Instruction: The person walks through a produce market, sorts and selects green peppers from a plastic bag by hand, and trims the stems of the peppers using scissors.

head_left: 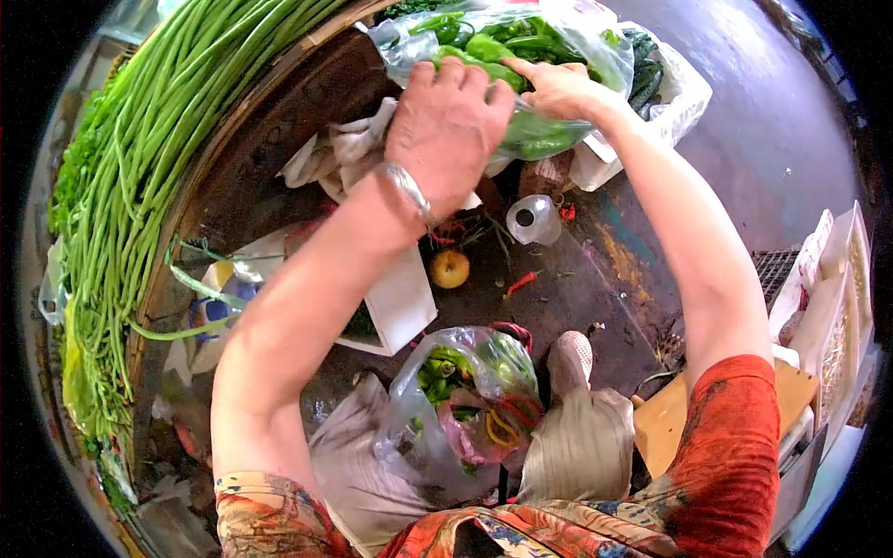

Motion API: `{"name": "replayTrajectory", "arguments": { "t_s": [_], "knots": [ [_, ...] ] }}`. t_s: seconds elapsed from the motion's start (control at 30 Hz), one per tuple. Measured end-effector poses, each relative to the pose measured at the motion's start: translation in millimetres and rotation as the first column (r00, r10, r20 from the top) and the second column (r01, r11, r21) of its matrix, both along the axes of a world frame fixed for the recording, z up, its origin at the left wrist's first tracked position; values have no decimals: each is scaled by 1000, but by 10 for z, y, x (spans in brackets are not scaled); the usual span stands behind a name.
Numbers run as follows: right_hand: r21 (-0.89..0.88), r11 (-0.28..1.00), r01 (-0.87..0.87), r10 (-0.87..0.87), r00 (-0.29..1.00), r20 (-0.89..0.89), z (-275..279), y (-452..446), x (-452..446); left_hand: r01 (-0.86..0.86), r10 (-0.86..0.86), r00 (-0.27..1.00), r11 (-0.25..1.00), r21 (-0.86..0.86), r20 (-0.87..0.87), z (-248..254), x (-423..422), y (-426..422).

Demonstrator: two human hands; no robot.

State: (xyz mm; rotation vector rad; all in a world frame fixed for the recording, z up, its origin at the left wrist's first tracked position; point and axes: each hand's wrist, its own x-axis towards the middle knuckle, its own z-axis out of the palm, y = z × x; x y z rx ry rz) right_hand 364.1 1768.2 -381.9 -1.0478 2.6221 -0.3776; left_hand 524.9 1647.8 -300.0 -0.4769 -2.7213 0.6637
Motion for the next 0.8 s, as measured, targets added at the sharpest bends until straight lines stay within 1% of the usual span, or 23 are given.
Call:
{"name": "replayTrajectory", "arguments": {
  "t_s": [0.03, 0.07, 0.13, 0.17, 0.2, 0.23, 0.27, 0.3, 0.33, 0.37, 0.4, 0.47, 0.53, 0.57, 0.6, 0.63, 0.67, 0.7, 0.73, 0.77, 0.8],
  "knots": [
    [-12, 998, 55, -55, 998, 14, -126, -32, -67, 59, -59, 997, 998, 7, -57, 2, 115, 52],
    [57, 989, 134, -128, 986, -106, -63, -57, -34, 116, -114, 987, 993, 13, -113, 8, 258, 112],
    [-2, 984, 180, -174, 943, -283, -303, -25, -279, 110, -119, 992, 976, 187, 38, 12, 679, 266],
    [-48, 985, 169, -175, 946, -274, -260, 50, -254, 113, -142, 985, 963, 245, 101, -16, 929, 285],
    [-87, 985, 149, -166, 953, -254, -181, 117, -204, 37, -129, 966, 927, 372, 226, 19, 1207, 327],
    [-258, 965, 34, -109, 953, -281, -233, 192, -184, -42, -98, 948, 906, 422, 304, -3, 1490, 325],
    [-421, 903, -78, -64, 948, -312, -249, 213, -153, -121, -74, 923, 877, 465, 379, -45, 1736, 282],
    [-515, 852, 90, -129, 991, -41, 78, 205, 242, -205, -23, 914, 835, 511, 405, -158, 1978, 215],
    [-541, 793, 280, -175, 956, 237, 387, 193, 638, -288, 25, 901, 782, 553, 434, -295, 2248, 150],
    [-605, 779, 161, -178, 984, 33, 308, 224, 680, -360, 80, 884, 743, 564, 460, -396, 2484, 99],
    [-647, 762, 29, -181, 969, -169, 246, 228, 774, -452, 141, 854, 675, 583, 500, -476, 2688, 61],
    [-832, 554, 14, -297, 938, -182, 177, 208, 1144, -595, 257, 780, 584, 552, 570, -622, 3032, -31],
    [-834, 550, -52, -167, 971, -170, 135, 271, 1346, -644, 290, 741, 564, 518, 606, -778, 3242, -154],
    [-843, 535, 44, -48, 999, 21, 154, 259, 1582, -672, 299, 700, 585, 454, 649, -881, 3332, -245],
    [-790, 612, -33, 55, 998, 0, 147, 301, 1783, -654, 301, 710, 618, 436, 637, -878, 3366, -300],
    [-735, 678, -2, 56, 997, 48, -255, 301, 1759, -640, 321, 739, 610, 467, 593, -869, 3398, -328],
    [-729, 668, -152, 237, 971, 15, -189, 202, 2069, -621, 339, 767, 606, 497, 545, -873, 3433, -351],
    [-652, 726, -220, 343, 937, 65, -264, 155, 2297, -604, 331, 786, 594, 532, 522, -904, 3496, -383],
    [-607, 770, -194, 402, 887, 227, -318, 100, 2564, -608, 331, 783, 588, 534, 526, -911, 3575, -354],
    [-600, 732, -323, 519, 835, 184, -448, 35, 2748, -623, 278, 746, 612, 487, 605, -925, 3644, -294],
    [-540, 742, -398, 577, 789, 211, -572, 6, 2927, -632, 223, 699, 638, 440, 680, -940, 3702, -228]
  ]
}}
